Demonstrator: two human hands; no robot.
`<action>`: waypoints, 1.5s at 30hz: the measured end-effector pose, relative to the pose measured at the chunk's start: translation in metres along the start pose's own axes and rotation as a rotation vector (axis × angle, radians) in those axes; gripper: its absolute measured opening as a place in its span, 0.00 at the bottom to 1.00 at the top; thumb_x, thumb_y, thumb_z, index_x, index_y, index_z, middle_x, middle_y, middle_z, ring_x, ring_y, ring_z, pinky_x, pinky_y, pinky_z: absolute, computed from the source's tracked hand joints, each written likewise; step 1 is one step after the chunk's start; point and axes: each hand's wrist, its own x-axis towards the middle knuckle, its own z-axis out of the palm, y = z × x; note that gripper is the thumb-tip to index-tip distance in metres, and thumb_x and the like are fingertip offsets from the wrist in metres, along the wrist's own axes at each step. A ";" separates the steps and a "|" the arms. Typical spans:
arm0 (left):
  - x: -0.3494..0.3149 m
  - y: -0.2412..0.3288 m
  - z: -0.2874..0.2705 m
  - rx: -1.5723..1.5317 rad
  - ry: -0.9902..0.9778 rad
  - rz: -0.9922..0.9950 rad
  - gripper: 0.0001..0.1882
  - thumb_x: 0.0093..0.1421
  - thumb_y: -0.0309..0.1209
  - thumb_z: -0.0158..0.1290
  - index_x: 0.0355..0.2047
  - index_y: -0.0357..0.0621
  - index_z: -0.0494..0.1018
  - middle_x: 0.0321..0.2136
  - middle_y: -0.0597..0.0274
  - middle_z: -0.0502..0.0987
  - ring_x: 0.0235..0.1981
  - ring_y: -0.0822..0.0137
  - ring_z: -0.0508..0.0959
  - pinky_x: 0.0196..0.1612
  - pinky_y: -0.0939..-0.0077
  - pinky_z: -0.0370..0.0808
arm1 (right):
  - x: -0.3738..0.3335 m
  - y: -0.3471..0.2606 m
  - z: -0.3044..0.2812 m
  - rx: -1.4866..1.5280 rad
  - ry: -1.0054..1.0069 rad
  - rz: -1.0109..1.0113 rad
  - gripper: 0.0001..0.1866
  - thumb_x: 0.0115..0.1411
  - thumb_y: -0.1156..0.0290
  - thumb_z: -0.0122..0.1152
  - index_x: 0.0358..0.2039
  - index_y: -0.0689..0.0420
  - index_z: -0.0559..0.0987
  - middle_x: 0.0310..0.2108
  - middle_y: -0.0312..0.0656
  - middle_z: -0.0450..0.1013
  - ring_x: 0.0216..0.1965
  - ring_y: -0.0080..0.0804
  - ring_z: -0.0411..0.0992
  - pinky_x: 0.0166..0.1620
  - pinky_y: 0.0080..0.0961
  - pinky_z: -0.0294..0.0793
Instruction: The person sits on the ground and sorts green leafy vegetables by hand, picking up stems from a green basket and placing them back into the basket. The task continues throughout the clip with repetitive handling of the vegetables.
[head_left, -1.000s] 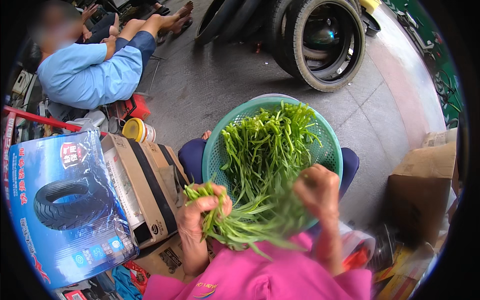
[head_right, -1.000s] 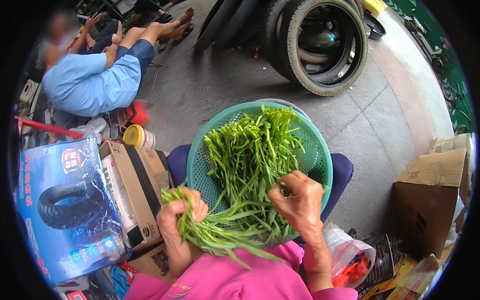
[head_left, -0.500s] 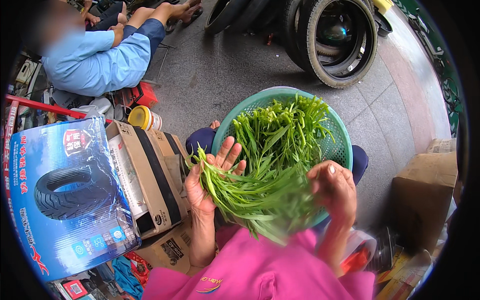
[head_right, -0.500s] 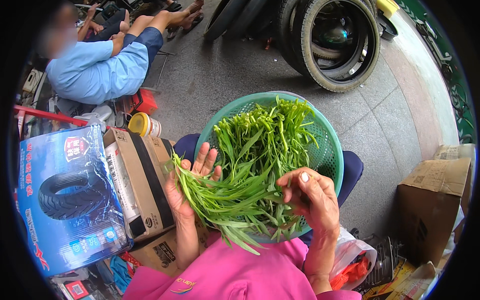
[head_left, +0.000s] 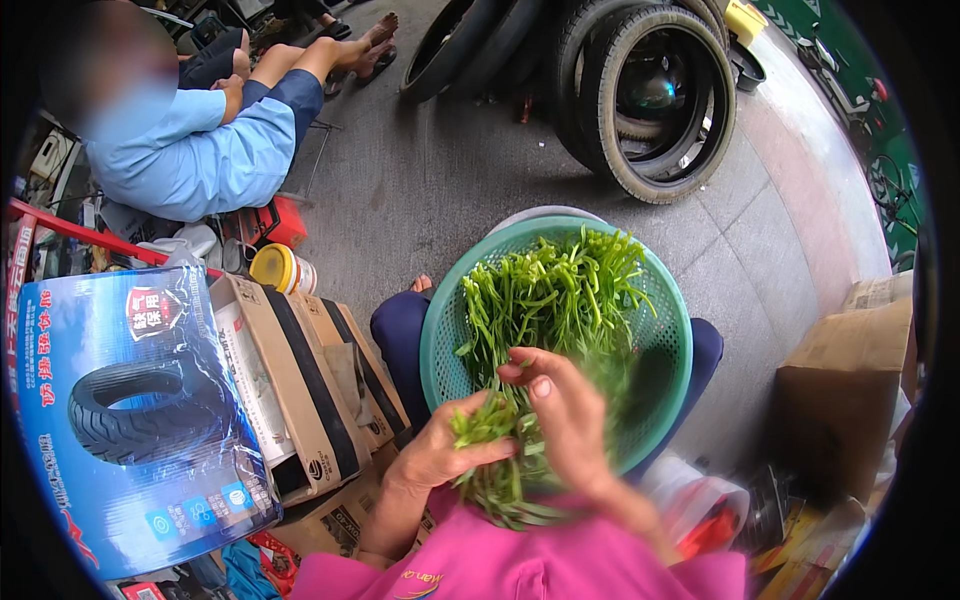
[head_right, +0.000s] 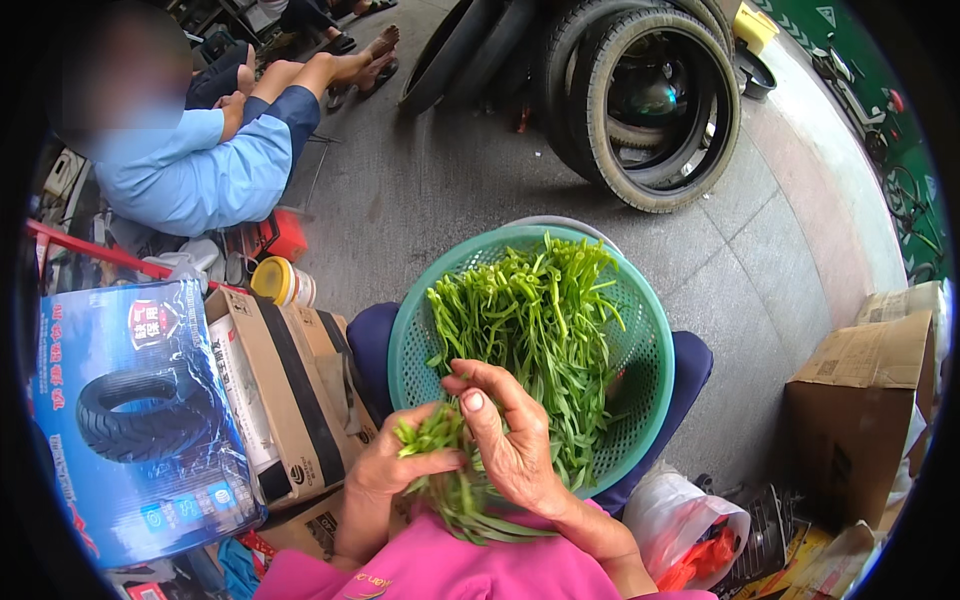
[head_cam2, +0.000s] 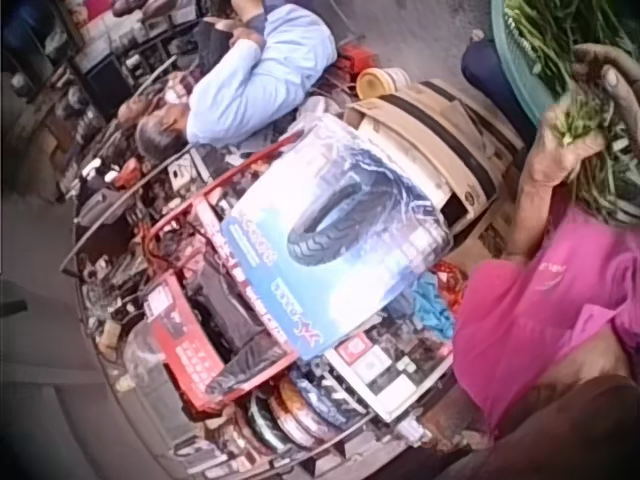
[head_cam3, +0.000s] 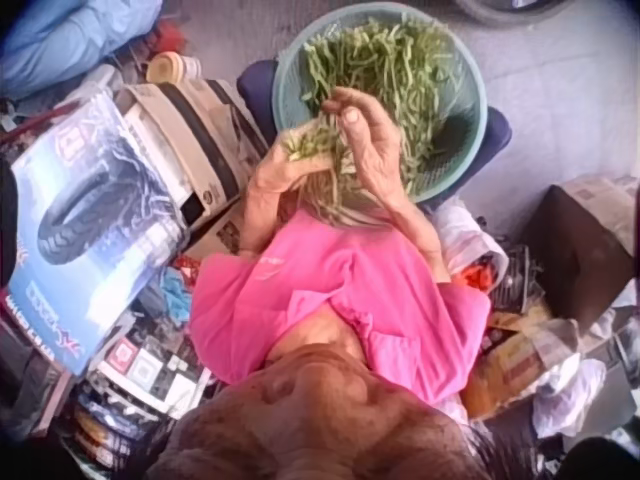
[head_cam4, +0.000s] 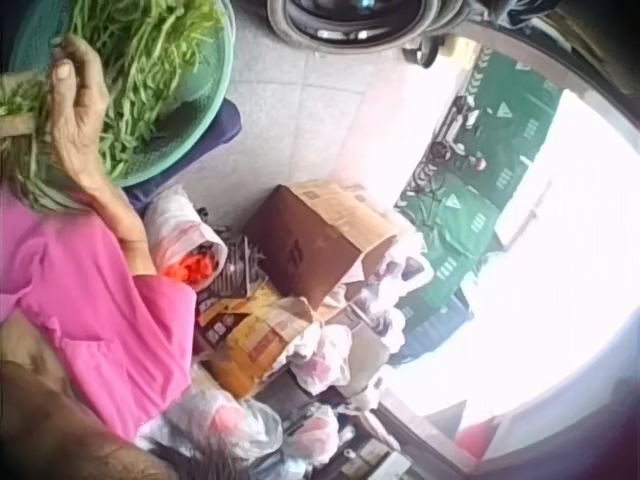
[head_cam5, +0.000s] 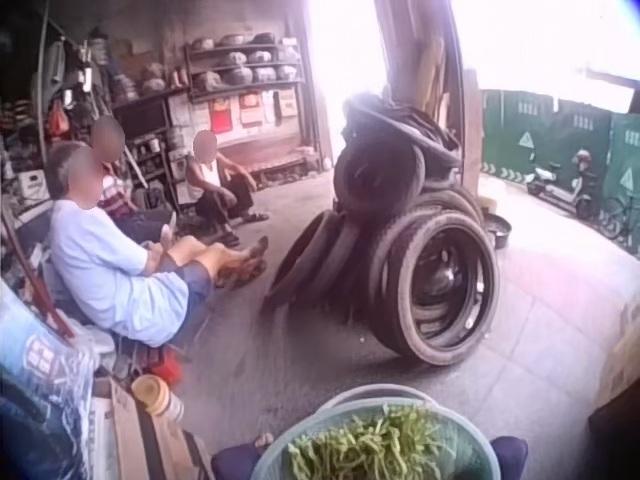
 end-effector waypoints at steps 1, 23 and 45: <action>-0.002 0.011 -0.011 -0.021 -0.004 -0.024 0.19 0.52 0.20 0.62 0.45 0.36 0.72 0.37 0.61 0.77 0.38 0.71 0.78 0.43 0.77 0.75 | 0.001 -0.001 -0.004 0.027 0.034 -0.049 0.22 0.70 0.62 0.52 0.55 0.66 0.71 0.47 0.46 0.75 0.46 0.28 0.72 0.52 0.24 0.71; 0.272 0.019 -0.129 0.111 0.268 -0.164 0.54 0.41 0.46 0.73 0.61 0.26 0.61 0.63 0.28 0.55 0.65 0.36 0.55 0.57 0.17 0.49 | -0.019 0.056 -0.024 -0.934 -0.358 -0.318 0.10 0.59 0.69 0.62 0.37 0.61 0.79 0.28 0.49 0.75 0.29 0.46 0.76 0.32 0.38 0.77; 0.061 0.007 -0.026 0.185 0.597 0.425 0.06 0.63 0.24 0.58 0.38 0.35 0.80 0.31 0.69 0.79 0.30 0.82 0.72 0.36 0.87 0.70 | 0.065 0.014 -0.020 -0.582 -0.057 -0.023 0.13 0.59 0.63 0.63 0.30 0.62 0.81 0.17 0.47 0.73 0.17 0.35 0.73 0.26 0.32 0.72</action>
